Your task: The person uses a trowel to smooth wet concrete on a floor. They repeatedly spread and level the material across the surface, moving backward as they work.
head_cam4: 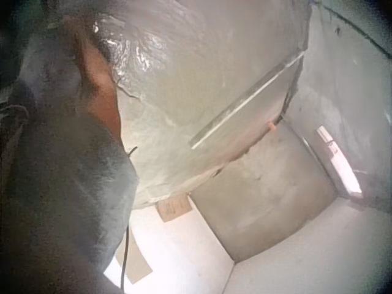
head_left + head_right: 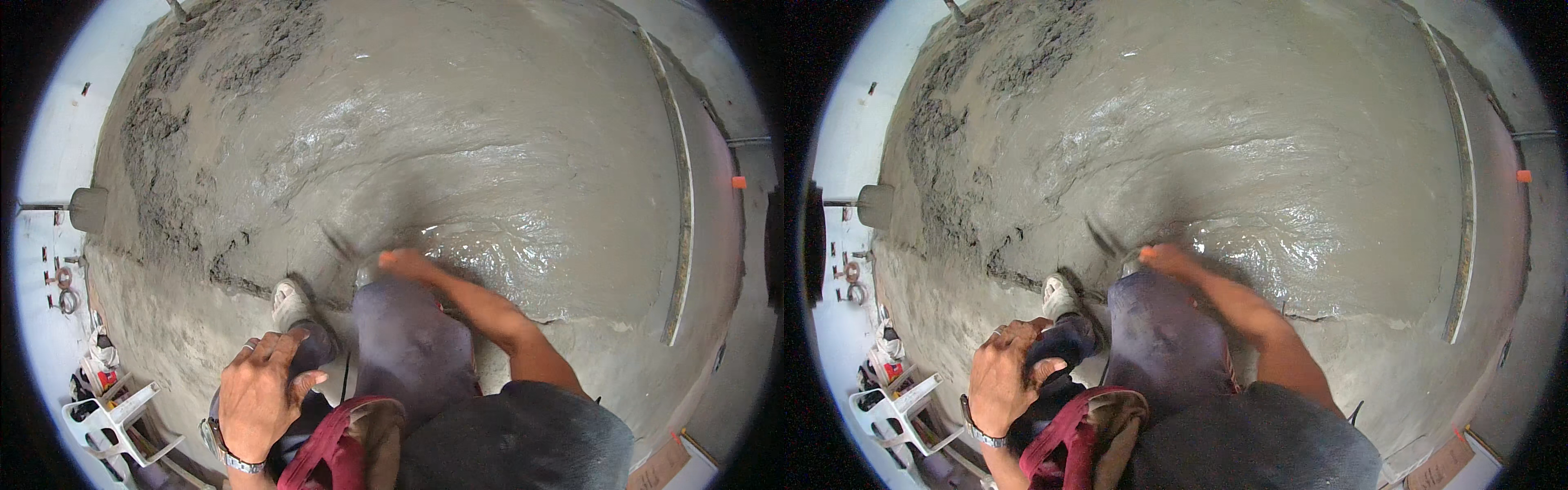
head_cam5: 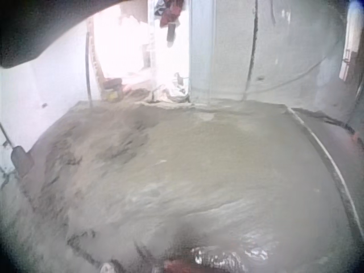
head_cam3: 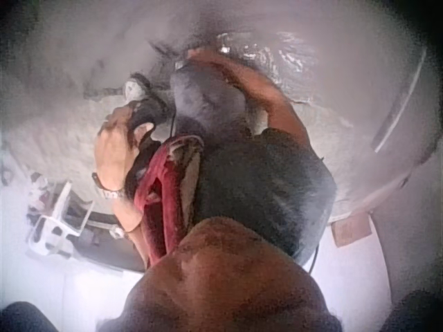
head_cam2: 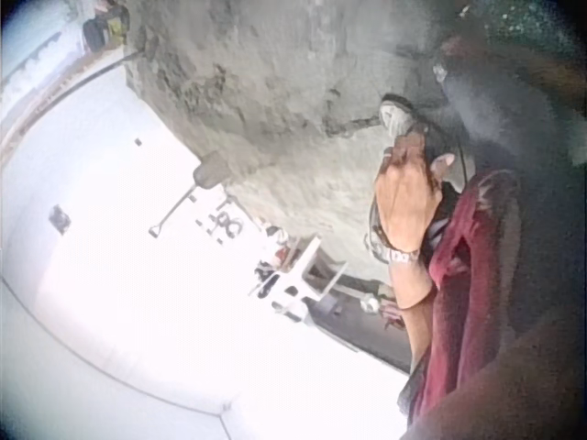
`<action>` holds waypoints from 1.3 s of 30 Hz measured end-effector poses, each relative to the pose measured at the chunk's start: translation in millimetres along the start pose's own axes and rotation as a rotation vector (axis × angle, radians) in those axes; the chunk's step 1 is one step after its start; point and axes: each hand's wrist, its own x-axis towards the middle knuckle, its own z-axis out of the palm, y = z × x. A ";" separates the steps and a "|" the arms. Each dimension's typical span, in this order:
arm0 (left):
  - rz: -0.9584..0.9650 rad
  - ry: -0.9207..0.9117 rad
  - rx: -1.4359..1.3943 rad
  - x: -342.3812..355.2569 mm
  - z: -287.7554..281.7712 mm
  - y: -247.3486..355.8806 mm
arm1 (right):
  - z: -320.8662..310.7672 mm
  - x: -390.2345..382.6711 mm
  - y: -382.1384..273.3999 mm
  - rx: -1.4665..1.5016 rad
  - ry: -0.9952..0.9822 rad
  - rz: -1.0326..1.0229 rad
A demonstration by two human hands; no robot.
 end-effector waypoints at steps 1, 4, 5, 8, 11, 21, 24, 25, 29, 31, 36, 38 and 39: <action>0.004 0.000 -0.006 0.0 -1.3 1.1 | 16.1 3.6 17.8 -0.034 -0.057 -0.043; 0.058 0.017 -0.015 8.0 -2.3 4.0 | 31.8 1.3 82.1 -0.163 -0.071 -0.035; 0.037 0.018 -0.011 3.4 -0.8 0.5 | 21.7 -16.2 83.7 -0.215 -0.018 0.014; 0.049 0.010 -0.045 2.0 -0.3 -2.4 | -72.0 -98.8 86.6 0.027 0.261 0.448; 0.079 -0.011 -0.020 8.7 -1.4 0.7 | -150.8 -181.1 122.4 0.177 0.579 0.696; 0.059 0.015 -0.047 4.9 -11.1 13.1 | -231.7 -194.4 133.3 0.949 1.471 0.512; 0.048 0.005 -0.027 4.6 -5.5 5.4 | -198.8 -159.4 57.1 0.967 1.390 0.245; 0.060 0.001 -0.034 13.0 1.5 3.0 | -182.3 -153.2 43.7 0.959 1.328 0.191; 0.011 -0.027 0.007 14.4 1.5 7.1 | -82.2 -85.0 48.2 0.599 0.918 0.263; 0.028 -0.017 0.019 15.1 4.6 7.8 | -53.3 -48.7 96.1 0.496 0.579 0.542; 0.021 -0.046 0.066 13.2 27.5 -4.3 | -34.5 -26.5 74.0 0.359 0.601 0.446; -0.028 -0.138 0.129 12.6 33.2 -6.9 | -36.4 -33.3 59.3 0.559 0.482 0.375; -0.058 -0.215 0.168 12.5 38.4 -10.3 | -39.8 -36.0 59.6 0.707 0.374 0.362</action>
